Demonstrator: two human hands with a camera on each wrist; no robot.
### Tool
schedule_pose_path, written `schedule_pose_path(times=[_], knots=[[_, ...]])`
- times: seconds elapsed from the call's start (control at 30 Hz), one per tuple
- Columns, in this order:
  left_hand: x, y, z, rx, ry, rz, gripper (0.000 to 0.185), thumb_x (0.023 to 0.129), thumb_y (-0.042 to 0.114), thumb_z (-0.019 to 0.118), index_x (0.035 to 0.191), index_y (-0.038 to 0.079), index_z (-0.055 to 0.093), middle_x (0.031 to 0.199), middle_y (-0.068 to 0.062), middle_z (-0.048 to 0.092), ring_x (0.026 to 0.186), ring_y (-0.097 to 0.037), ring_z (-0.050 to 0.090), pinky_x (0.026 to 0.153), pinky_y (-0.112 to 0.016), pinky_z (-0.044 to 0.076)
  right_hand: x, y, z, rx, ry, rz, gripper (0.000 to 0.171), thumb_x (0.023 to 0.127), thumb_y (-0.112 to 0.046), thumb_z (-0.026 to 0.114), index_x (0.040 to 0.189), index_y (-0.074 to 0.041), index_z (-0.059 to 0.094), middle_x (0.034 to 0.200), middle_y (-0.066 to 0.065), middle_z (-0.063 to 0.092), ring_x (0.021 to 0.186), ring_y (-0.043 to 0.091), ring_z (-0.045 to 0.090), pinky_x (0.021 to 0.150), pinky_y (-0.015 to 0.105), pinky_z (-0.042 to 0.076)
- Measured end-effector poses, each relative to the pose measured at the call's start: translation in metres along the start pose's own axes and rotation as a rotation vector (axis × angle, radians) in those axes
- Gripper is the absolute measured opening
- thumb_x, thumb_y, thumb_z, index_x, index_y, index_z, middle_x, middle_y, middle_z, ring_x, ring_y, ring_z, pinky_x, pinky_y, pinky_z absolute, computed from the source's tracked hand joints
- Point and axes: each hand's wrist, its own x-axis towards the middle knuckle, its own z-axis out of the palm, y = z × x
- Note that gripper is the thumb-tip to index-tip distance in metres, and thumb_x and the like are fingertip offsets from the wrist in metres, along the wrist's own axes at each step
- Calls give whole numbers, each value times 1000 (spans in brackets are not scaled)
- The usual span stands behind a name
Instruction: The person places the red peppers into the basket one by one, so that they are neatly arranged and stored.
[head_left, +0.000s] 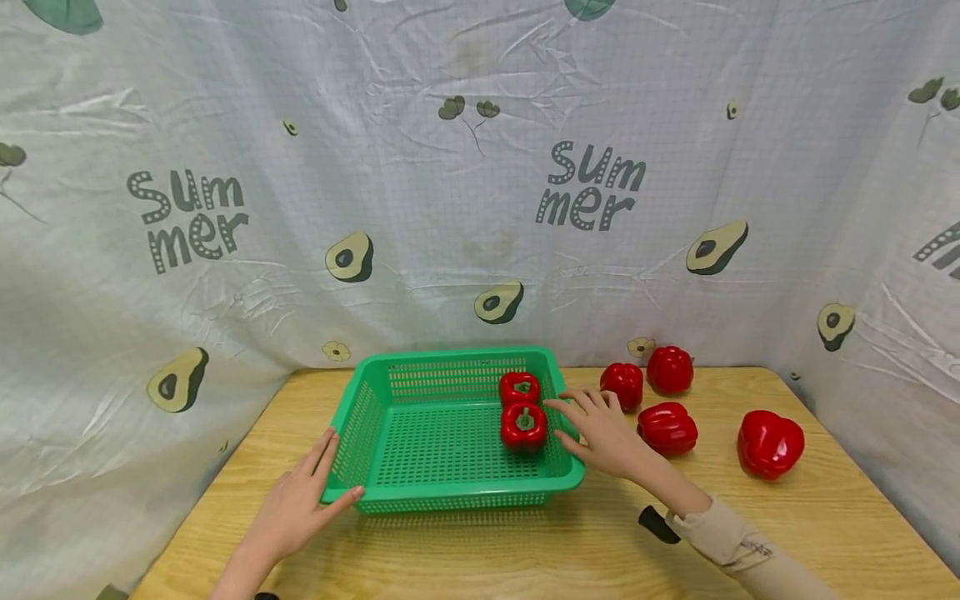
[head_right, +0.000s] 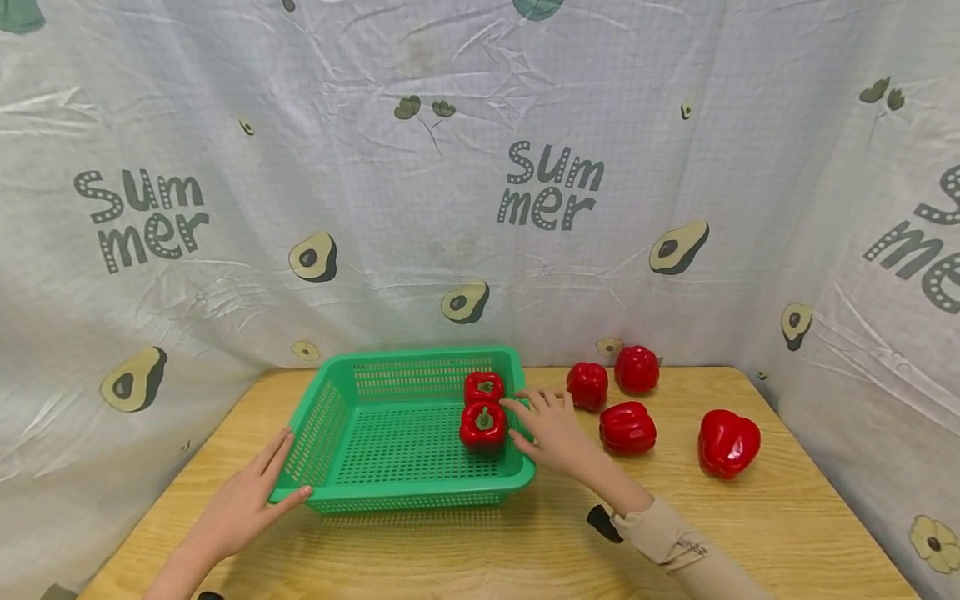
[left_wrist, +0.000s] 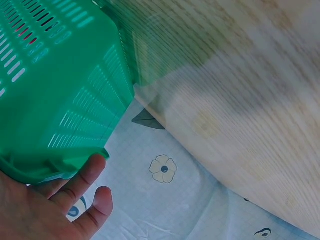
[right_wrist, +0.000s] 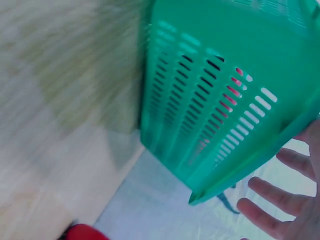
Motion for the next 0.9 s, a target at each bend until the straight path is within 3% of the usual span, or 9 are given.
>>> schedule_pose_path(times=[0.5, 0.9], knots=[[0, 0, 0, 11, 24, 7, 82, 83, 52, 52, 139, -3, 27, 144, -21, 26, 118, -42, 43, 83, -54, 43, -45, 25, -9, -11, 134, 52, 44, 71, -20, 72, 113, -14, 59, 108, 5, 58, 96, 21, 48, 74, 41, 35], [-1, 0, 0, -5, 28, 10, 82, 83, 52, 52, 139, -3, 26, 144, -21, 25, 120, -42, 41, 85, -54, 42, -68, 60, -13, -20, 228, 115, 43, 66, -11, 71, 108, -10, 60, 105, 13, 57, 94, 32, 46, 78, 49, 30]])
